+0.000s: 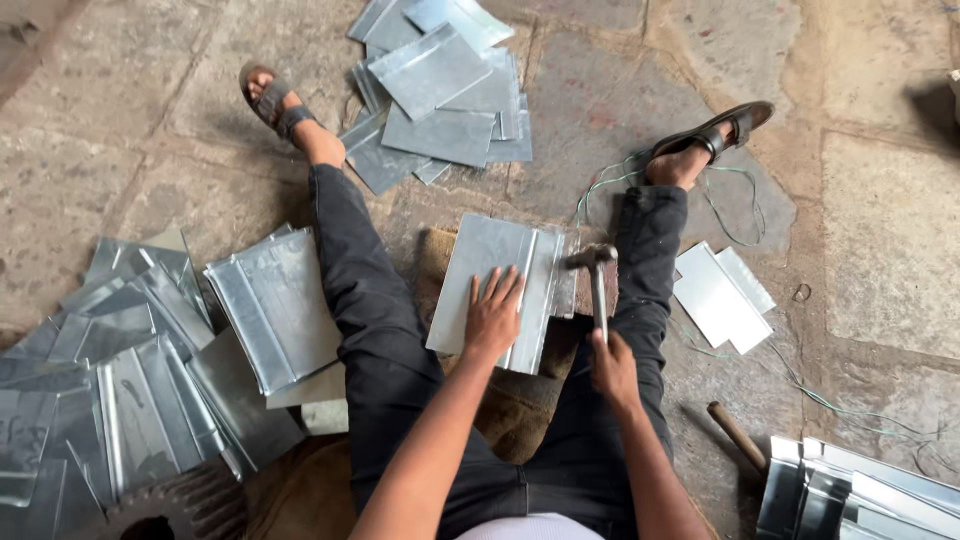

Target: The person uses a hammer to flatten and shape metal sheets against a block while sitting on the floor, handling several pieces of metal one at a time.

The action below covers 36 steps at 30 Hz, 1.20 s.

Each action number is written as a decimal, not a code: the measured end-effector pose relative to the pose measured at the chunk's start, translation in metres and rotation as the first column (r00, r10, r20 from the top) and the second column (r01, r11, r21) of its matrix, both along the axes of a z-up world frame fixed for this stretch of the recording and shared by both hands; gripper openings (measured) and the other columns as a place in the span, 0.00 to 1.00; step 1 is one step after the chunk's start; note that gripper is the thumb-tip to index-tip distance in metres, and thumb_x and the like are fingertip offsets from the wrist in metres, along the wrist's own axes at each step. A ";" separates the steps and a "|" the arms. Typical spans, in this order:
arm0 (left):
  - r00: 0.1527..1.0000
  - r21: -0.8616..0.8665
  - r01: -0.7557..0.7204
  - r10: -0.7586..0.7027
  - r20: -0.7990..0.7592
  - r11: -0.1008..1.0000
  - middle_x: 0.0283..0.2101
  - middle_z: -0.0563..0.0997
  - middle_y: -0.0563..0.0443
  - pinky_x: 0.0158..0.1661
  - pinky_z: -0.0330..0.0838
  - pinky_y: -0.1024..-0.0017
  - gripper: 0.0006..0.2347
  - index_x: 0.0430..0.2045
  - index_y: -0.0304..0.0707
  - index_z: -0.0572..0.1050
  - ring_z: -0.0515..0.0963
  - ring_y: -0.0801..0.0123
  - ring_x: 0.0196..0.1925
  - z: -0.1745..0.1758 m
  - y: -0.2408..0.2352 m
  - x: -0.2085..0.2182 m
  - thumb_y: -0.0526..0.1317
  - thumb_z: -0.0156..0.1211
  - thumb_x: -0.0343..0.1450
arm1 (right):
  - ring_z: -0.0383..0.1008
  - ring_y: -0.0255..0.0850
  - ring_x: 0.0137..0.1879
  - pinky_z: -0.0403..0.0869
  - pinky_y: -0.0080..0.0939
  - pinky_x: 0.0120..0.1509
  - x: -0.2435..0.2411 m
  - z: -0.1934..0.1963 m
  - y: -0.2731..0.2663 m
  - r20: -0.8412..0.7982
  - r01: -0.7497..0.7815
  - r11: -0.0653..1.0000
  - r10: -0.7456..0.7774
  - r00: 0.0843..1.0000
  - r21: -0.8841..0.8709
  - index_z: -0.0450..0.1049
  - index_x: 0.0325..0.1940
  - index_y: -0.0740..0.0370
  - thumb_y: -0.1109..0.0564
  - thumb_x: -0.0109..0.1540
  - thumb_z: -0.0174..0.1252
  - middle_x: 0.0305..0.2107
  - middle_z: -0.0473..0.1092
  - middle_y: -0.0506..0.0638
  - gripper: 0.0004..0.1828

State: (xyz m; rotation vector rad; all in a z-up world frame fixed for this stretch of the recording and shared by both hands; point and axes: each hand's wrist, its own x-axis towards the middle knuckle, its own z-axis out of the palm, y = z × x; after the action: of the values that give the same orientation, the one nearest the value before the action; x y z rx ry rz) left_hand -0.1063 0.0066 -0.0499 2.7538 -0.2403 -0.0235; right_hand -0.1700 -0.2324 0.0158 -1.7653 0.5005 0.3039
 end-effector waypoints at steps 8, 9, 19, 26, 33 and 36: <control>0.897 0.111 0.063 -0.008 -0.441 0.992 0.79 0.49 0.61 0.72 0.31 0.34 0.36 0.72 0.67 0.51 0.46 0.59 0.80 0.078 0.059 -0.079 0.41 0.63 0.69 | 0.59 0.32 0.19 0.61 0.36 0.21 -0.011 -0.031 -0.016 -0.122 0.118 0.987 -0.105 0.987 0.108 0.65 0.39 0.63 0.50 0.65 0.61 0.19 0.61 0.45 0.15; 0.907 0.138 0.078 -0.013 -0.421 0.987 0.79 0.47 0.61 0.71 0.30 0.32 0.39 0.72 0.69 0.49 0.45 0.58 0.80 0.086 0.059 -0.084 0.41 0.65 0.67 | 0.58 0.32 0.20 0.61 0.35 0.21 -0.007 -0.034 -0.018 -0.137 0.142 0.977 -0.121 0.983 0.158 0.64 0.39 0.63 0.51 0.65 0.62 0.20 0.60 0.45 0.16; 0.907 0.050 0.205 -0.209 0.365 0.978 0.61 0.79 0.50 0.70 0.52 0.41 0.17 0.53 0.48 0.79 0.72 0.53 0.68 0.037 0.061 -0.064 0.31 0.63 0.69 | 0.57 0.34 0.20 0.60 0.37 0.22 0.006 -0.039 -0.010 -0.147 0.129 0.966 -0.097 0.984 0.222 0.64 0.39 0.63 0.50 0.65 0.61 0.19 0.59 0.47 0.16; 0.806 -0.038 0.036 -0.006 0.592 0.999 0.37 0.87 0.53 0.56 0.66 0.52 0.06 0.38 0.42 0.84 0.82 0.72 0.44 0.146 0.052 -0.066 0.30 0.61 0.75 | 0.58 0.34 0.20 0.61 0.36 0.22 -0.002 -0.039 -0.014 -0.145 0.120 0.969 -0.090 0.985 0.214 0.66 0.40 0.63 0.51 0.65 0.59 0.19 0.60 0.46 0.14; 0.842 0.018 -0.249 0.207 0.499 0.968 0.31 0.86 0.57 0.50 0.55 0.56 0.05 0.32 0.45 0.81 0.76 0.63 0.34 0.205 0.060 0.021 0.40 0.60 0.76 | 0.59 0.33 0.22 0.62 0.35 0.23 -0.004 -0.019 -0.004 -0.172 0.119 0.971 -0.084 0.982 0.209 0.65 0.41 0.64 0.51 0.67 0.58 0.21 0.61 0.46 0.14; 0.912 -0.086 -0.202 0.219 0.347 0.976 0.36 0.86 0.54 0.49 0.55 0.57 0.06 0.38 0.43 0.81 0.78 0.66 0.35 0.169 0.053 0.072 0.39 0.56 0.75 | 0.59 0.32 0.21 0.61 0.35 0.22 -0.001 -0.015 -0.008 -0.199 0.127 0.973 -0.088 0.976 0.192 0.66 0.42 0.62 0.52 0.66 0.58 0.20 0.60 0.46 0.12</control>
State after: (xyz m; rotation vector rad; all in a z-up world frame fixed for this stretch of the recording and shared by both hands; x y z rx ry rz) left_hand -0.0343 0.0597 0.1190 2.7019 -0.0340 0.5343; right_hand -0.1706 -0.2406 0.0011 -1.5115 0.6757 0.4336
